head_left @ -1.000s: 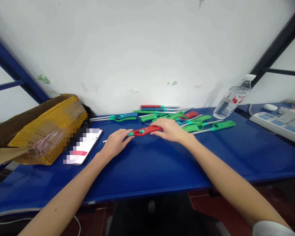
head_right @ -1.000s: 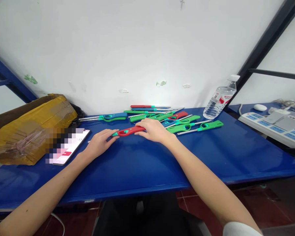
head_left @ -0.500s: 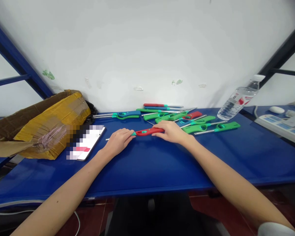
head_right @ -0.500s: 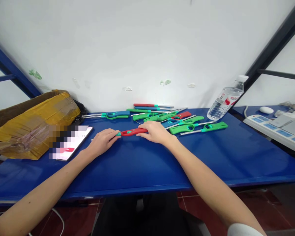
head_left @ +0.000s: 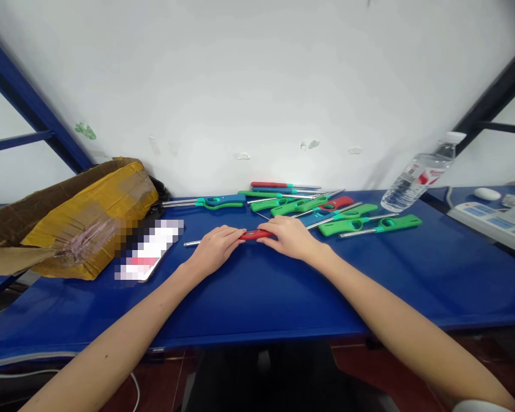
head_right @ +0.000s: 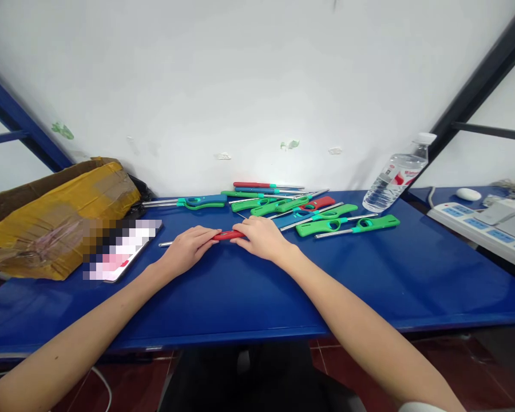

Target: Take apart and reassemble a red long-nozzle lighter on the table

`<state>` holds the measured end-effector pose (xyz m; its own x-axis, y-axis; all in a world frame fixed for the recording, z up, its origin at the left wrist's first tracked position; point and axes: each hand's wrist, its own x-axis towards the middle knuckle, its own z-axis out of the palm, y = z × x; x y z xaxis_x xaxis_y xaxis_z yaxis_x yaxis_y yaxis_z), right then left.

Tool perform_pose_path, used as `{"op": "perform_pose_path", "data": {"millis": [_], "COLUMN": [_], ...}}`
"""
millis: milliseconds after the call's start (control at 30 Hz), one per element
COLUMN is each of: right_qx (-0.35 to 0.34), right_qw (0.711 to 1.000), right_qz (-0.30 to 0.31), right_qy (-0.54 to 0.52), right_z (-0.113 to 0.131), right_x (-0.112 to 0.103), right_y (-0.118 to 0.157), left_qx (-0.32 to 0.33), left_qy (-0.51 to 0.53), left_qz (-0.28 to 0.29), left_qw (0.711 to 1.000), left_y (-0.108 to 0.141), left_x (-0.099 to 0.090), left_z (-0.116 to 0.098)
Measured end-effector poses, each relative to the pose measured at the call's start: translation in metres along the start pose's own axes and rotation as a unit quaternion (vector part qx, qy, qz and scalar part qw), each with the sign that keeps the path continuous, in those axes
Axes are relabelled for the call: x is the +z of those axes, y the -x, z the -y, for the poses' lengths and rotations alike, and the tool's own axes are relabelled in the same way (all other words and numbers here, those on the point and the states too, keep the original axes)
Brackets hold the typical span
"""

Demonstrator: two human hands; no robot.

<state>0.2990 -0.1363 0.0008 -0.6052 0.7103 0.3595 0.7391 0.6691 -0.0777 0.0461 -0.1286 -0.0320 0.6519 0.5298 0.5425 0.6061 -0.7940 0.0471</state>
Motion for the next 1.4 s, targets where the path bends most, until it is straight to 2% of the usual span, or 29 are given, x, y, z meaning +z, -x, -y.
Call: {"op": "perform_pose_path", "data": {"millis": [267, 433, 533, 733, 933, 1033, 1133, 1267, 1400], "right_qx": [-0.027, -0.019, -0.004, 0.000, 0.017, -0.003, -0.016, -0.013, -0.004], "right_qw": [1.000, 1.000, 1.000, 0.999, 1.000, 0.999, 0.999, 0.999, 0.999], "right_qz": [0.007, 0.009, -0.013, -0.040, -0.009, 0.039, 0.047, 0.033, -0.039], "right_qy": [0.003, -0.002, 0.001, -0.008, -0.024, -0.025, -0.012, -0.004, -0.021], "right_z": [0.001, 0.002, 0.002, 0.007, 0.008, 0.003, 0.000, -0.003, -0.012], "right_x": [0.015, 0.012, 0.008, 0.011, 0.007, -0.001, -0.003, -0.001, -0.002], "right_y": [-0.001, 0.000, 0.000, -0.002, -0.002, 0.000, 0.001, 0.001, 0.003], "left_qx": [-0.015, -0.023, -0.025, 0.028, 0.046, 0.059, 0.067, 0.048, -0.030], "left_qy": [0.072, 0.072, 0.064, 0.038, 0.025, 0.023, 0.018, 0.012, 0.004], "left_qz": [0.007, 0.015, -0.004, -0.067, -0.071, -0.070, -0.077, -0.078, -0.065], "left_qw": [0.997, 0.997, 0.998, 0.997, 0.996, 0.996, 0.995, 0.996, 0.997], "left_y": [0.000, -0.001, -0.003, -0.007, -0.005, -0.004, -0.004, -0.005, -0.003], "left_x": [-0.002, -0.002, -0.001, 0.001, -0.002, -0.002, 0.000, 0.002, -0.002], "left_z": [-0.003, -0.003, -0.006, -0.010, -0.011, -0.010, -0.009, -0.008, 0.000]}}
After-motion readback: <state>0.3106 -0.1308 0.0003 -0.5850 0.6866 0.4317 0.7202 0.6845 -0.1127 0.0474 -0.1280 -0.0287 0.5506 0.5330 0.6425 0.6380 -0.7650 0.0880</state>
